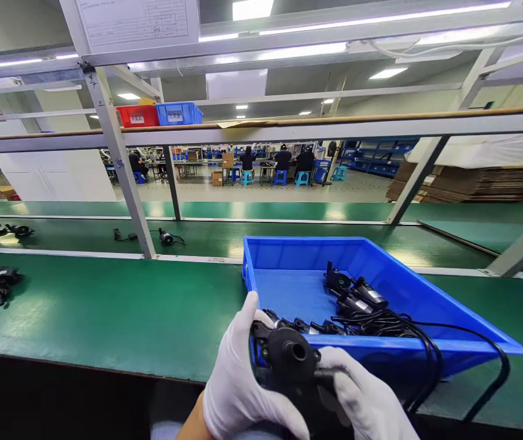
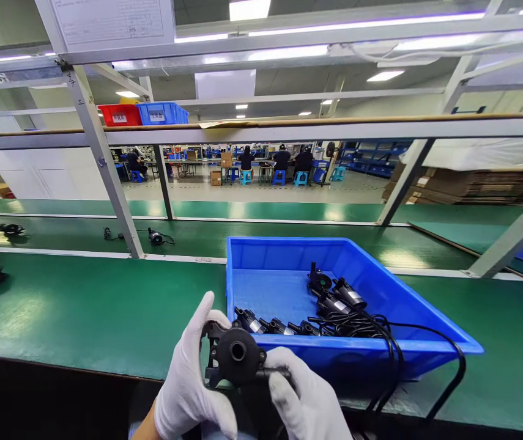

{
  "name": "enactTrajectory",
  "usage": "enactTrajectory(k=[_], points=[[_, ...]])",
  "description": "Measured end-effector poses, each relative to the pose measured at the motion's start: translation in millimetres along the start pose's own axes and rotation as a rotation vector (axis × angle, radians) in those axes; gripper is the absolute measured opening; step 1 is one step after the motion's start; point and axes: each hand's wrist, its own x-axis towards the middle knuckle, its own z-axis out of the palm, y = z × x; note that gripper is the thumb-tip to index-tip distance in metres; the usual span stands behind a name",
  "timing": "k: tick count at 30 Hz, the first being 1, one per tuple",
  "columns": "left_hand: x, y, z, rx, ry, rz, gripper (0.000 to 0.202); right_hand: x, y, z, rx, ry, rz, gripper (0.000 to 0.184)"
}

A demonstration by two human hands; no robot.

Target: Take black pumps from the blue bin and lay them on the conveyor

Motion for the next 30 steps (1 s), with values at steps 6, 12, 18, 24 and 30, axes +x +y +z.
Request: enactTrajectory(k=[6, 12, 18, 24, 30], points=[[-5, -3, -17.0, -0.108, 0.036, 0.08, 0.14, 13, -4, -15, 0.05, -0.096, -0.308, 0.044], [-7, -16, -34.3, -0.162, 0.193, 0.14, 0.105, 10, -5, -22, 0.094, -0.161, -0.437, 0.035], [-4, -14, -29.9, -0.123, 0.167, -0.102, 0.082, 19, -21, -4, 0.337, 0.106, 0.234, 0.074], [-1, -4, -14.3, -0.155, -0.117, -0.305, 0.087, 33, -51, 9, 0.091, 0.101, 0.235, 0.084], [12, -8, 11.4, -0.102, -0.144, -0.362, 0.096, 18, -62, 9, 0.087, -0.045, 0.068, 0.082]])
